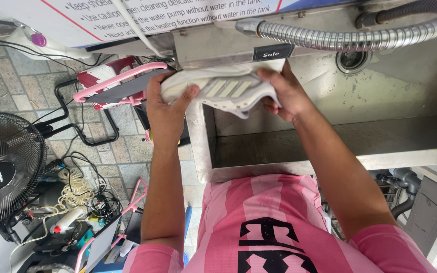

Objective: The person cleans a pair of sneakers by applying cleaning foam, scrubbing them against a stationary brush under running water, and wiping them with a cloth.

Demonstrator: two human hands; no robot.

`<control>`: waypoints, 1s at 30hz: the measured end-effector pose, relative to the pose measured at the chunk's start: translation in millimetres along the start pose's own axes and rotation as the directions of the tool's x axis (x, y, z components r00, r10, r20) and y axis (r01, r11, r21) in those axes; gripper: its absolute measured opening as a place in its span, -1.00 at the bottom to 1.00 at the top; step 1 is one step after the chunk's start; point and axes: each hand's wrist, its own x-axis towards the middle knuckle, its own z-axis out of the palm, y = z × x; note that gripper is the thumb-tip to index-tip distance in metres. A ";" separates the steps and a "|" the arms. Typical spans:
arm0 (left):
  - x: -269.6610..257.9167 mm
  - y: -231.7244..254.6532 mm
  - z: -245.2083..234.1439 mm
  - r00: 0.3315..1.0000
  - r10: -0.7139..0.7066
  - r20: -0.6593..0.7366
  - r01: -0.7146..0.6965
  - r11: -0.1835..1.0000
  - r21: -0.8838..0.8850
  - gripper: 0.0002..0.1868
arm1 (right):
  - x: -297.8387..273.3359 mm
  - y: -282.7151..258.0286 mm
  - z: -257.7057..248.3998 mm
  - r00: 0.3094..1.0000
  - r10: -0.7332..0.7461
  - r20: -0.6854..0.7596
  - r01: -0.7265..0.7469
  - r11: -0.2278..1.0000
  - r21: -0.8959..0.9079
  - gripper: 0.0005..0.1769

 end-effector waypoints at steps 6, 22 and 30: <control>-19.1 -14.2 6.8 0.998 0.023 0.063 0.003 0.924 -0.383 -0.39 | -27.9 25.7 -35.8 0.971 -0.241 0.001 0.240 0.968 -0.067 -0.07; -85.0 42.1 110.7 0.812 0.490 0.316 -0.239 0.774 -0.587 -0.50 | -160.9 73.7 -155.0 0.895 -0.444 0.037 0.413 0.858 0.305 0.01; -144.0 109.5 160.7 0.543 0.617 0.570 -0.333 0.781 -0.528 -0.30 | -182.3 44.7 -257.4 0.979 0.046 0.200 -0.144 0.850 0.508 -0.01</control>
